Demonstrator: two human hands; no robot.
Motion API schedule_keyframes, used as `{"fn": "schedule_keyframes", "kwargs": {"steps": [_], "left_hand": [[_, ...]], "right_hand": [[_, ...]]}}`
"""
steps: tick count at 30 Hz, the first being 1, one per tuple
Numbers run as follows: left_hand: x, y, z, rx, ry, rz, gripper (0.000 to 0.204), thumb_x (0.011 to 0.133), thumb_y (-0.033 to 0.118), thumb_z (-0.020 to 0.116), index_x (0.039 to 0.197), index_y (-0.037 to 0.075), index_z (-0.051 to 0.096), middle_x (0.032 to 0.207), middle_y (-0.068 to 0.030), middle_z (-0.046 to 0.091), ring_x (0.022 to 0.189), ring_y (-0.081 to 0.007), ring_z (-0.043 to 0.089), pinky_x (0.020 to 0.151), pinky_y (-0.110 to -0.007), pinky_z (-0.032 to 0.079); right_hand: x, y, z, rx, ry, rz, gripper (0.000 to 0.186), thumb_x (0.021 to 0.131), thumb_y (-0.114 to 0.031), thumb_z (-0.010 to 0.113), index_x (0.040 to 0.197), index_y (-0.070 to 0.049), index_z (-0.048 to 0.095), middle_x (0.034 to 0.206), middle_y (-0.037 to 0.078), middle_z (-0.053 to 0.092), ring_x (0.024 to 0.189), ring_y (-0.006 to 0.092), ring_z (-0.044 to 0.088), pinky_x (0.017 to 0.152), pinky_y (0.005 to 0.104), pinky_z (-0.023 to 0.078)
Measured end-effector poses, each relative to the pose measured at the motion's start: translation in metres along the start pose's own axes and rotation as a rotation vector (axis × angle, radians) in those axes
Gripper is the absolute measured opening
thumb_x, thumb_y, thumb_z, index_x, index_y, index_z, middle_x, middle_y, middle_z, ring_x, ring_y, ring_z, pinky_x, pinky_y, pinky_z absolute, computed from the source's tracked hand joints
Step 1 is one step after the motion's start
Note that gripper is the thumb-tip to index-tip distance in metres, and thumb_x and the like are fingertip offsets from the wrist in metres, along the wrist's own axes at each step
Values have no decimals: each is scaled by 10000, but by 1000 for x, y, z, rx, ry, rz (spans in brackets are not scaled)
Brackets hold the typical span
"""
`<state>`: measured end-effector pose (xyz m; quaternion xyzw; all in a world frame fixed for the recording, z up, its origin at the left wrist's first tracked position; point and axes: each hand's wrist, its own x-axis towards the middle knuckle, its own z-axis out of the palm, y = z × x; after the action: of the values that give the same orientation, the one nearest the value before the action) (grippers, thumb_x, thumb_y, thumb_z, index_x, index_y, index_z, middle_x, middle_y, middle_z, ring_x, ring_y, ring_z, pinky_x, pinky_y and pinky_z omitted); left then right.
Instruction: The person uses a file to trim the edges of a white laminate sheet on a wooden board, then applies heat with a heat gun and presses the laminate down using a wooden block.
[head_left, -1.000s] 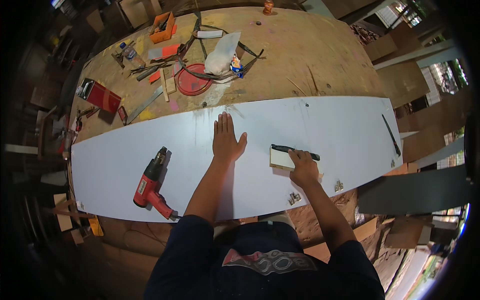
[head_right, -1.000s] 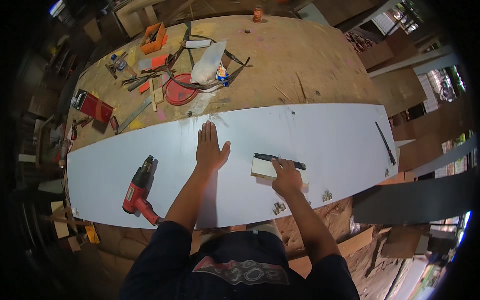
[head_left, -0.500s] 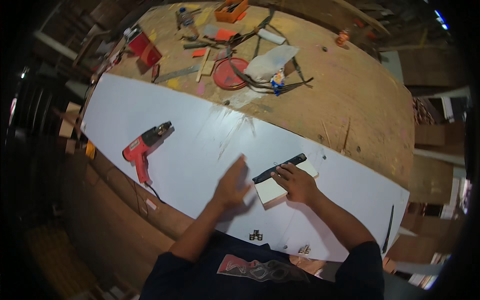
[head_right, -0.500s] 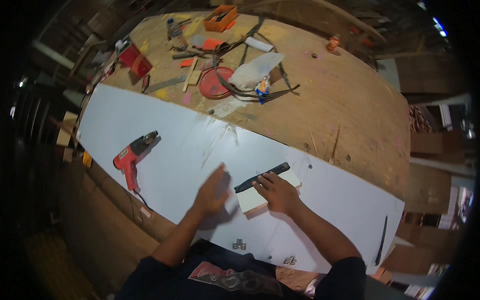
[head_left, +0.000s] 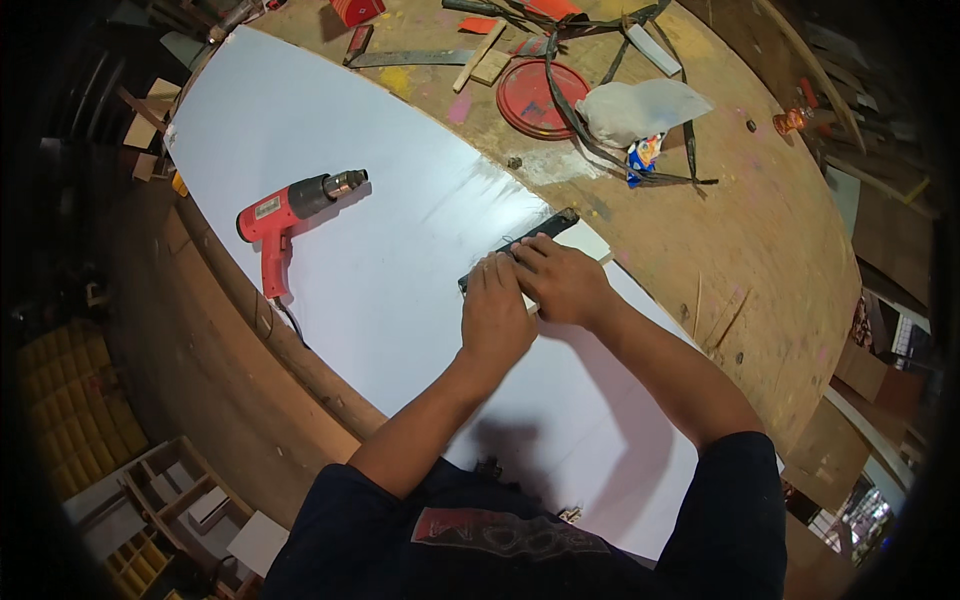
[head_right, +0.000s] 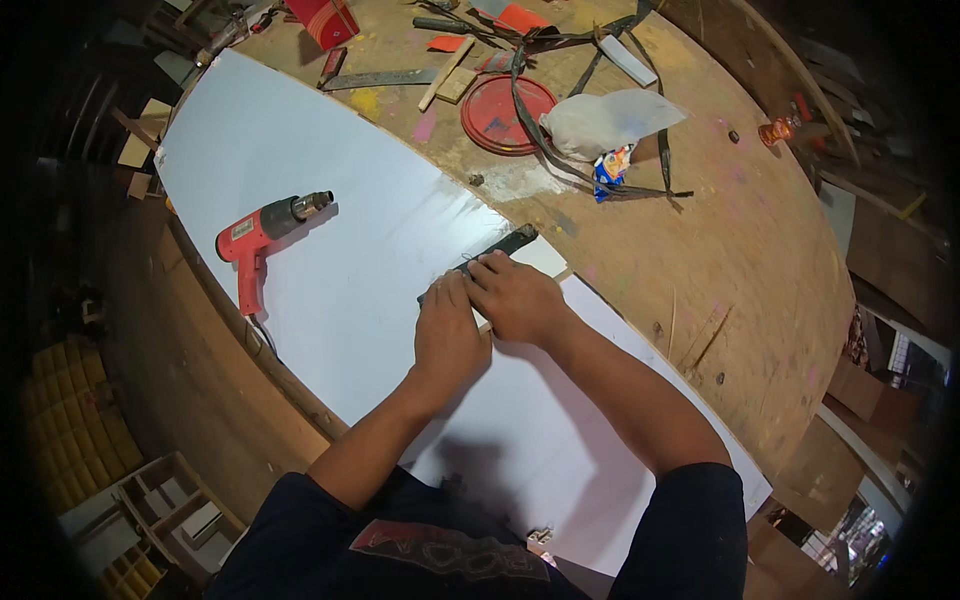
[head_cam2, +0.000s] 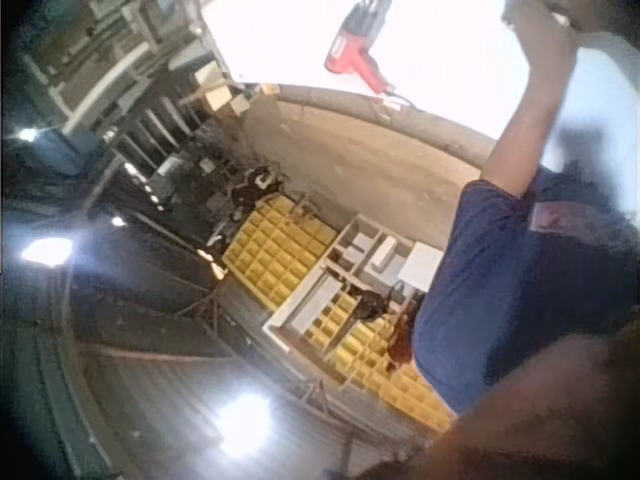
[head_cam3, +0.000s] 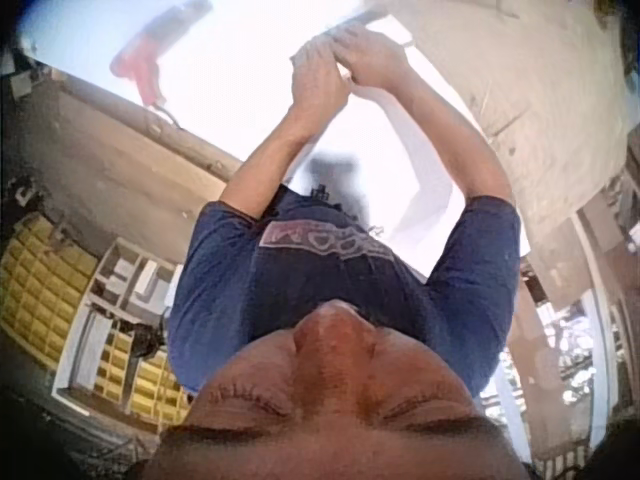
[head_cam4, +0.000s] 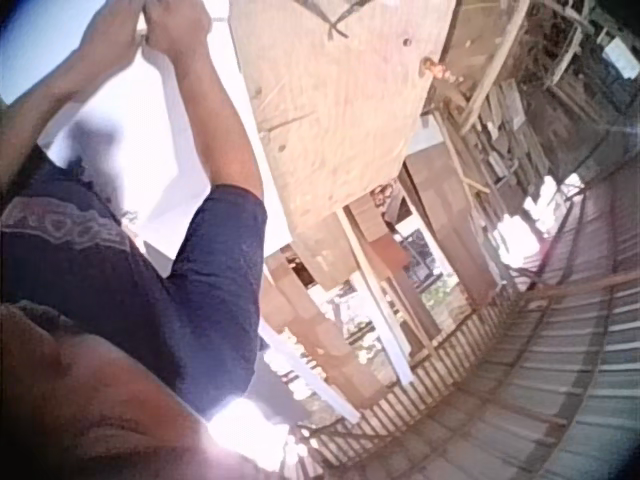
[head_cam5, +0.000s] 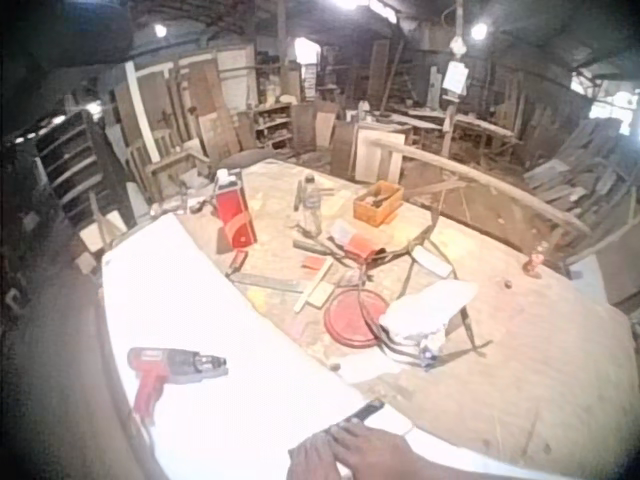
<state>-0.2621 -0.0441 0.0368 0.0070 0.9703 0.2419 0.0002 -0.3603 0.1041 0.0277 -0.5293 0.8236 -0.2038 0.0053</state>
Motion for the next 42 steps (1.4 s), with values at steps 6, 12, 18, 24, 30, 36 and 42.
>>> {"fn": "schedule_keyframes", "kwargs": {"steps": [6, 12, 18, 24, 30, 36, 42], "left_hand": [[13, -9, 6, -25, 50, -43, 817, 771, 146, 882, 1397, -186, 475, 1413, -354, 571, 1360, -488, 543, 1230, -516, 413], [43, -19, -11, 11, 135, 22, 599, 758, 47, 820, 1265, -128, 555, 1221, -285, 615, 1178, -453, 606, 1103, -497, 492], [56, -16, -28, -46, -214, -206, 540, 735, 164, 859, 1165, -58, 618, 1130, -235, 708, 1072, -421, 692, 955, -473, 594], [-14, 48, -12, -94, -241, -125, 679, 739, 229, 841, 1286, -93, 600, 1127, -251, 675, 1058, -427, 671, 918, -505, 590], [20, 25, -16, -59, -83, -91, 649, 703, 173, 878, 1231, -93, 611, 1117, -231, 670, 1035, -387, 667, 882, -471, 587], [49, 4, -14, -62, -89, -116, 639, 667, 152, 827, 1235, -63, 629, 1062, -221, 681, 978, -404, 679, 873, -483, 593], [62, -10, -17, -25, -45, -82, 546, 665, 139, 811, 1155, -43, 652, 1028, -218, 688, 952, -412, 680, 851, -487, 595]], "right_hand": [[13, 10, 0, -31, -46, -5, 511, 780, -134, 765, 1269, 3, 714, 1310, 164, 708, 1247, 336, 629, 1060, 411, 577], [40, 32, 14, -50, -31, 31, 579, 724, -180, 824, 1278, -47, 720, 1297, 119, 717, 1238, 311, 653, 910, 397, 634], [35, 26, 12, -54, -155, 118, 431, 746, -189, 785, 1153, -55, 732, 1138, 93, 715, 1142, 295, 659, 841, 415, 610], [-58, -17, -15, -48, -100, -11, 458, 771, -183, 769, 1191, -7, 728, 1252, 149, 720, 1216, 334, 666, 974, 412, 614], [-20, 15, -1, -47, 35, -20, 482, 770, -223, 768, 1195, -2, 723, 1238, 156, 718, 1215, 345, 671, 986, 416, 614], [11, 32, -7, -65, -2, -56, 354, 788, -248, 751, 1080, -49, 766, 1138, 75, 712, 1117, 268, 648, 865, 348, 619], [24, 36, 2, -80, 62, 10, 334, 791, -202, 733, 1090, -57, 760, 1107, 75, 716, 1091, 272, 665, 842, 362, 623]]}}
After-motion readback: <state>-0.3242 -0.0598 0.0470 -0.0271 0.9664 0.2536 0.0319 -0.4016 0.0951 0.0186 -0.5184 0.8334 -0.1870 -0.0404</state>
